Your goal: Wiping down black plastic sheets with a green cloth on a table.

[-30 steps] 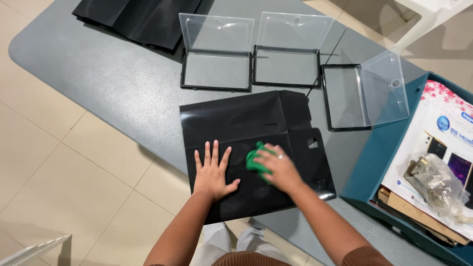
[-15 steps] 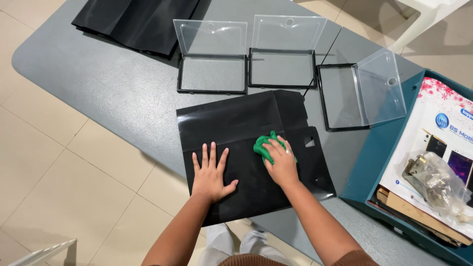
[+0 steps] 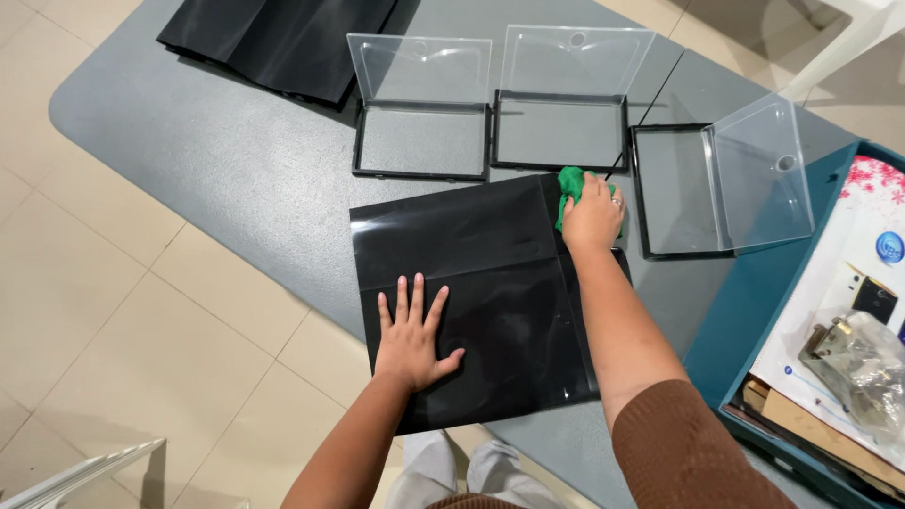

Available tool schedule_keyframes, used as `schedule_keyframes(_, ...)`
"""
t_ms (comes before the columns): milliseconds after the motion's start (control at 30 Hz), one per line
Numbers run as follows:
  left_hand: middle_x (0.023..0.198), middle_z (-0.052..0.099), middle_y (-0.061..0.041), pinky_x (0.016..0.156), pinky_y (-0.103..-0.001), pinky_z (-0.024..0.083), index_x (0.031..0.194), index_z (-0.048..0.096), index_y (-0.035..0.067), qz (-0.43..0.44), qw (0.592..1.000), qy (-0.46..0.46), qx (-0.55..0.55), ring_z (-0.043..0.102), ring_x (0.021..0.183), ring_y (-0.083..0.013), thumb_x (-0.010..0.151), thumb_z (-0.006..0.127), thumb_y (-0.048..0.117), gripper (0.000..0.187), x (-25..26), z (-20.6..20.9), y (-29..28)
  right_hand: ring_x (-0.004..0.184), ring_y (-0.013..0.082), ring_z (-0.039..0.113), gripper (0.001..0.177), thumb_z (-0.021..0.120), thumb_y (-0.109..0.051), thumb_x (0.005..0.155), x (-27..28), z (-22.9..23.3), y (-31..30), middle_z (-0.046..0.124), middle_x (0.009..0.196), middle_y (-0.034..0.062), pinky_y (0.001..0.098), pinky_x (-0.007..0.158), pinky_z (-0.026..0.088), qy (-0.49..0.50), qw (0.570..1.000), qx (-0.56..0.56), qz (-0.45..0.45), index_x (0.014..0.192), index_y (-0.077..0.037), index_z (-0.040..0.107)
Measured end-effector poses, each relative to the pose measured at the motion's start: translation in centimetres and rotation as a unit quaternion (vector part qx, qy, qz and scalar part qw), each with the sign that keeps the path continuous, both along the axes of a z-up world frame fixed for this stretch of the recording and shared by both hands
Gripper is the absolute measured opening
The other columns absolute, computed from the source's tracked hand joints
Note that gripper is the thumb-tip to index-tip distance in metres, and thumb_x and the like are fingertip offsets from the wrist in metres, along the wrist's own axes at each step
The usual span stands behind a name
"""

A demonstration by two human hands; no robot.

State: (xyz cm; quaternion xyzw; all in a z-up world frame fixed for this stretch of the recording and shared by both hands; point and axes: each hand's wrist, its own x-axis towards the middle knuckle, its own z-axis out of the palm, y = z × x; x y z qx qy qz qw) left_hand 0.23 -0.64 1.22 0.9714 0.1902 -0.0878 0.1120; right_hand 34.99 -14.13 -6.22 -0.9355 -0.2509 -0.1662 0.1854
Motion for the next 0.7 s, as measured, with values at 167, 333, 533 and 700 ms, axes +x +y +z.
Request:
schedule_keyframes(167, 0.168, 0.006, -0.023, 0.119, -0.066, 0.0, 0.162, 0.017, 0.022, 0.001, 1.0, 0.01, 0.0, 0.001, 0.154, -0.0447, 0.076, 0.063, 0.071, 0.109, 0.3, 0.6, 0.0, 0.128, 0.0417, 0.054, 0.055, 0.079, -0.013, 0.079, -5.3, 1.7, -1.1, 0.064, 0.132, 0.0142, 0.053, 0.114, 0.038, -0.012, 0.994, -0.005, 0.108, 0.131, -0.007, 0.063)
schedule_keyframes(333, 0.167, 0.006, -0.024, 0.119, -0.067, 0.001, 0.162, 0.018, 0.021, -0.003, 1.0, 0.006, 0.003, 0.002, 0.154, -0.0453, 0.076, 0.063, 0.071, 0.109, 0.1, 0.4, -0.1, 0.127, 0.0404, 0.055, 0.062, 0.081, -0.007, 0.067, -14.8, 4.3, -2.5, 0.064, 0.131, 0.0146, 0.0537, 0.113, 0.039, -0.035, 0.976, 0.0, 0.216, 0.126, -0.007, 0.064)
schedule_keyframes(533, 0.167, 0.008, -0.024, 0.118, -0.068, 0.001, 0.162, 0.018, 0.022, -0.01, 1.0, -0.009, 0.01, 0.002, 0.154, -0.0456, 0.076, 0.063, 0.067, 0.107, 0.0, -1.3, 0.1, 0.126, 0.0388, 0.057, 0.06, 0.08, -0.013, 0.067, -24.7, 6.0, -4.2, 0.064, 0.132, 0.0137, 0.0517, 0.11, 0.042, 0.035, 0.955, -0.01, 0.294, 0.125, -0.006, 0.065)
schedule_keyframes(700, 0.167, 0.011, -0.023, 0.118, -0.069, 0.002, 0.16, 0.023, 0.021, -0.055, 0.995, -0.086, 0.004, 0.005, 0.153, -0.0462, 0.081, 0.063, 0.053, 0.094, 0.8, -2.9, 1.5, 0.124, 0.0395, 0.056, 0.051, 0.075, -0.027, 0.078, -26.9, 7.3, -3.8, 0.064, 0.129, 0.0176, 0.0529, 0.107, 0.041, 0.076, 0.935, 0.025, 0.346, 0.122, -0.003, 0.066)
